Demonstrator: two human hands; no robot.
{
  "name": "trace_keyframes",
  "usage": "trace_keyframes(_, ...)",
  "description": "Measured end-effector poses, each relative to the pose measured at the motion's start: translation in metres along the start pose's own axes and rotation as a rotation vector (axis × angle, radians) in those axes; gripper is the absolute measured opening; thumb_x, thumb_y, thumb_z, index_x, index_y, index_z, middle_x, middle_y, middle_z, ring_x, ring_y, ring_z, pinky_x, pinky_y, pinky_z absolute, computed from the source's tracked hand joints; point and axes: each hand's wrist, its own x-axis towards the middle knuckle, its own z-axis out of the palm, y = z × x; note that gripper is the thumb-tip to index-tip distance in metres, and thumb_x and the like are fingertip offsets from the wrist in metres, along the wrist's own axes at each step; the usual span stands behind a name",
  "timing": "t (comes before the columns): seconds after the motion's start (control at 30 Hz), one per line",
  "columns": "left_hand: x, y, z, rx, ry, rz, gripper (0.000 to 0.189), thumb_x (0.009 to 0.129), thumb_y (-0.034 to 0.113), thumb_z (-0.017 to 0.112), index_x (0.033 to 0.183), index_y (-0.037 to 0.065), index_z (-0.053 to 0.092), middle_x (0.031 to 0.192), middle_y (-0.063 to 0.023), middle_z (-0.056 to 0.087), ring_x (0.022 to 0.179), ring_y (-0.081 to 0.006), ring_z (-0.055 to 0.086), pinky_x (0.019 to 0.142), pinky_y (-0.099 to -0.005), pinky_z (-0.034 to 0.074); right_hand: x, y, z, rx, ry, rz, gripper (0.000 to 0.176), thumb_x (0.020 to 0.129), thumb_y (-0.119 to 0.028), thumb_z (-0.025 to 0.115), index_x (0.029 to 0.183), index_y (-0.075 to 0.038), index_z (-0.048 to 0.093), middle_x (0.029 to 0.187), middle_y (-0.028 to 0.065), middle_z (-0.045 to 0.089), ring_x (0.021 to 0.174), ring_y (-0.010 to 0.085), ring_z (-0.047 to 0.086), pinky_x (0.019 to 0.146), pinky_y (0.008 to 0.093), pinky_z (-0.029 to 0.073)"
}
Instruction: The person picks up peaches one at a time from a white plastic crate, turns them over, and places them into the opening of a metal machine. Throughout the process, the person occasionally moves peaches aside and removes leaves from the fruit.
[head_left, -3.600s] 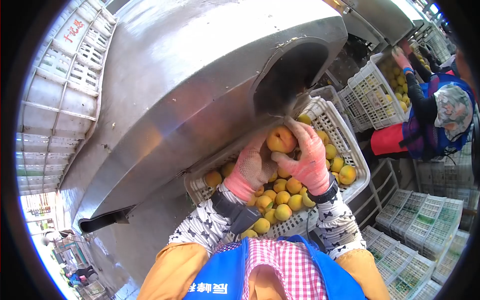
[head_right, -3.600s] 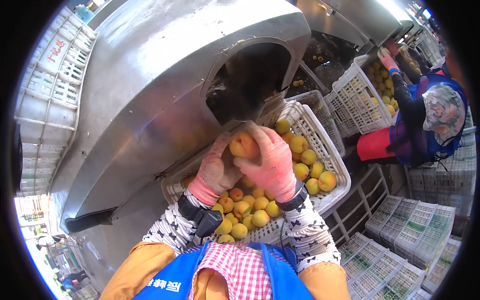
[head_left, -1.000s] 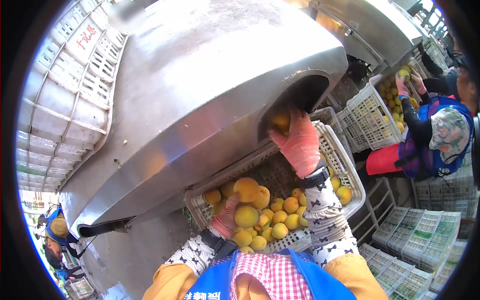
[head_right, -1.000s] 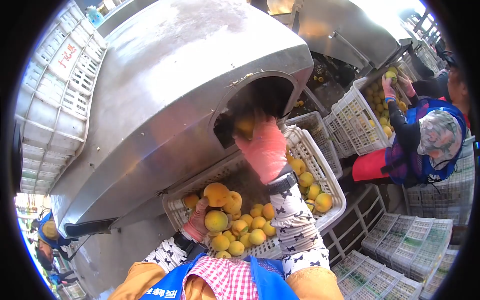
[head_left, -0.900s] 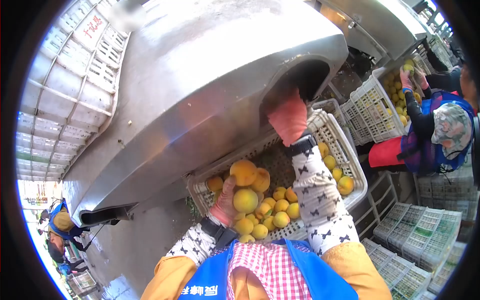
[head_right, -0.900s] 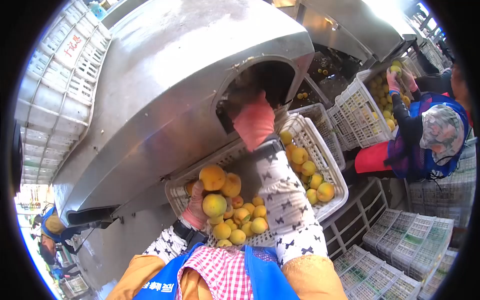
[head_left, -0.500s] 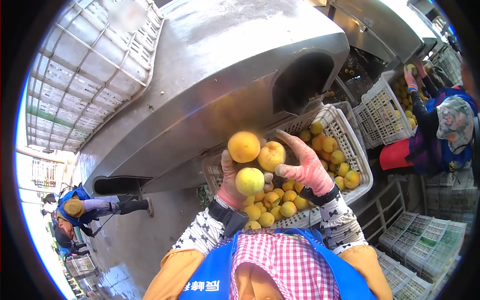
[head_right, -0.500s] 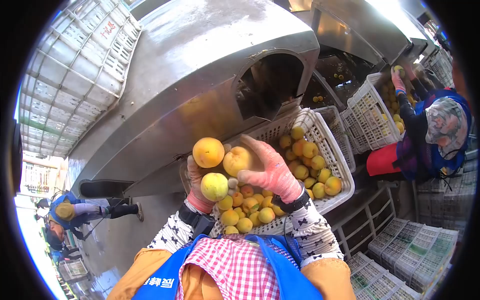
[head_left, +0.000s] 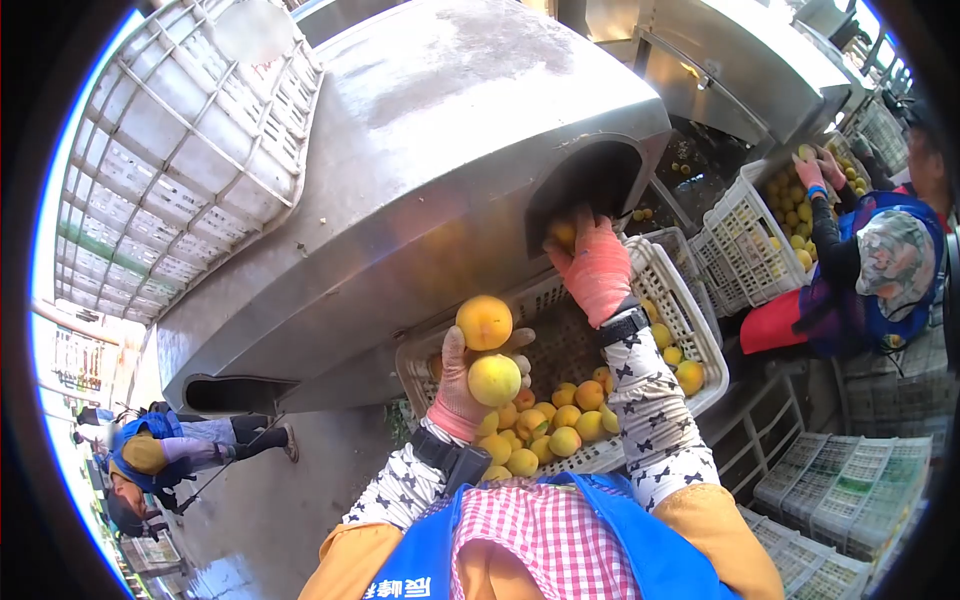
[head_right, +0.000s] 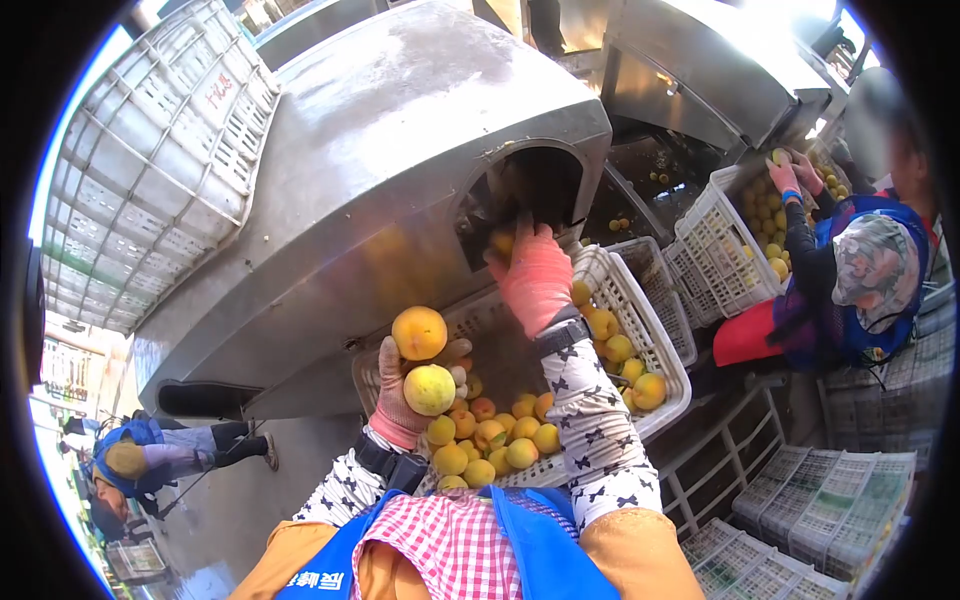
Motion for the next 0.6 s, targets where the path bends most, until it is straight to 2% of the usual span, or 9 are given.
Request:
trace_keyframes(0.07, 0.0, 0.002, -0.001, -0.04, 0.003, -0.01, 0.081, 0.089, 0.073, 0.053, 0.136, 0.007, 0.052, 0.121, -0.022, 0.064, 0.085, -0.0284, 0.069, 0.069, -0.0409, 0.061, 0.018, -0.016, 0.005, -0.249, -0.173, 0.187, 0.064, 0.082, -0.032, 0.075, 0.132, 0.003, 0.053, 0.114, 0.0211, 0.063, 0.104, 0.0378, 0.064, 0.087, 0.0439, 0.054)
trace_keyframes(0.2, 0.002, 0.006, 0.005, 0.064, 0.139, -0.031, 0.082, 0.09, 0.074, 0.05, 0.129, 0.002, 0.057, 0.104, -0.0181, 0.07, 0.077, -0.0257, 0.07, 0.068, -0.0392, 0.061, 0.053, -0.001, 0.056, -0.05, -0.19, 0.45, 0.069, 0.084, -0.031, 0.074, 0.137, 0.004, 0.048, 0.119, 0.0223, 0.062, 0.108, 0.0385, 0.063, 0.091, 0.0423, 0.052)
trace_keyframes(0.27, 0.004, 0.009, 0.005, 0.05, 0.079, -0.077, 0.086, 0.089, 0.077, 0.047, 0.128, 0.0, 0.057, 0.099, -0.0162, 0.07, 0.073, -0.0238, 0.069, 0.065, -0.0371, 0.06, 0.033, 0.011, 0.041, 0.369, 0.178, -0.139, 0.084, 0.08, -0.032, 0.079, 0.145, 0.003, 0.039, 0.127, 0.0293, 0.056, 0.116, 0.0407, 0.058, 0.097, 0.045, 0.049)
trace_keyframes(0.3, 0.002, 0.01, 0.01, 0.052, 0.062, -0.083, 0.09, 0.089, 0.079, 0.045, 0.127, -0.001, 0.057, 0.095, -0.015, 0.071, 0.073, -0.0228, 0.069, 0.064, -0.0355, 0.059, 0.013, -0.008, 0.013, 0.588, 0.147, -0.023, 0.084, 0.08, -0.027, 0.08, 0.145, 0.005, 0.038, 0.128, 0.0286, 0.056, 0.12, 0.0398, 0.055, 0.102, 0.043, 0.046)
trace_keyframes(0.37, 0.003, 0.013, 0.007, 0.046, 0.016, -0.122, 0.088, 0.089, 0.078, 0.046, 0.127, 0.0, 0.057, 0.095, -0.0137, 0.07, 0.073, -0.0219, 0.069, 0.064, -0.0354, 0.059, -0.03, -0.018, -0.02, 0.544, 0.159, -0.121, 0.077, 0.081, -0.025, 0.08, 0.142, 0.004, 0.045, 0.13, 0.0221, 0.056, 0.12, 0.0328, 0.056, 0.104, 0.0396, 0.044)
trace_keyframes(0.43, 0.005, 0.014, 0.009, 0.049, -0.032, -0.172, 0.087, 0.089, 0.078, 0.047, 0.127, 0.001, 0.057, 0.094, -0.0123, 0.07, 0.073, -0.0211, 0.069, 0.064, -0.0353, 0.059, -0.056, -0.025, -0.055, 0.876, -0.36, -0.05, 0.074, 0.08, -0.025, 0.079, 0.143, 0.001, 0.049, 0.131, 0.0171, 0.059, 0.123, 0.0261, 0.056, 0.107, 0.0378, 0.042)
trace_keyframes(0.5, 0.01, 0.013, 0.016, 0.271, 0.052, -0.085, 0.078, 0.087, 0.065, 0.065, 0.132, 0.002, 0.055, 0.106, -0.0121, 0.068, 0.089, -0.0195, 0.068, 0.081, -0.0356, 0.058, -0.072, -0.026, -0.067, 0.733, -0.417, -0.09, 0.074, 0.082, -0.031, 0.078, 0.143, 0.001, 0.049, 0.133, 0.0168, 0.058, 0.125, 0.0267, 0.056, 0.108, 0.0364, 0.041)
trace_keyframes(0.53, 0.012, 0.012, 0.027, 0.277, 0.044, -0.095, 0.078, 0.087, 0.065, 0.065, 0.132, 0.002, 0.055, 0.106, -0.0121, 0.068, 0.089, -0.0195, 0.068, 0.081, -0.0356, 0.058, -0.076, -0.028, -0.071, 0.703, -0.406, -0.071, 0.075, 0.083, -0.032, 0.077, 0.143, 0.001, 0.049, 0.133, 0.0172, 0.058, 0.126, 0.0272, 0.055, 0.108, 0.0358, 0.041)
trace_keyframes(0.6, 0.016, 0.013, 0.051, 0.896, -0.063, 0.242, 0.077, 0.082, 0.042, 0.082, 0.14, 0.002, 0.05, 0.122, -0.0125, 0.064, 0.111, -0.0194, 0.062, 0.099, -0.0338, 0.049, -0.084, -0.021, -0.071, 1.154, -0.525, 0.229, 0.073, 0.084, -0.032, 0.076, 0.143, 0.002, 0.048, 0.134, 0.0187, 0.057, 0.125, 0.0291, 0.055, 0.108, 0.0357, 0.041)
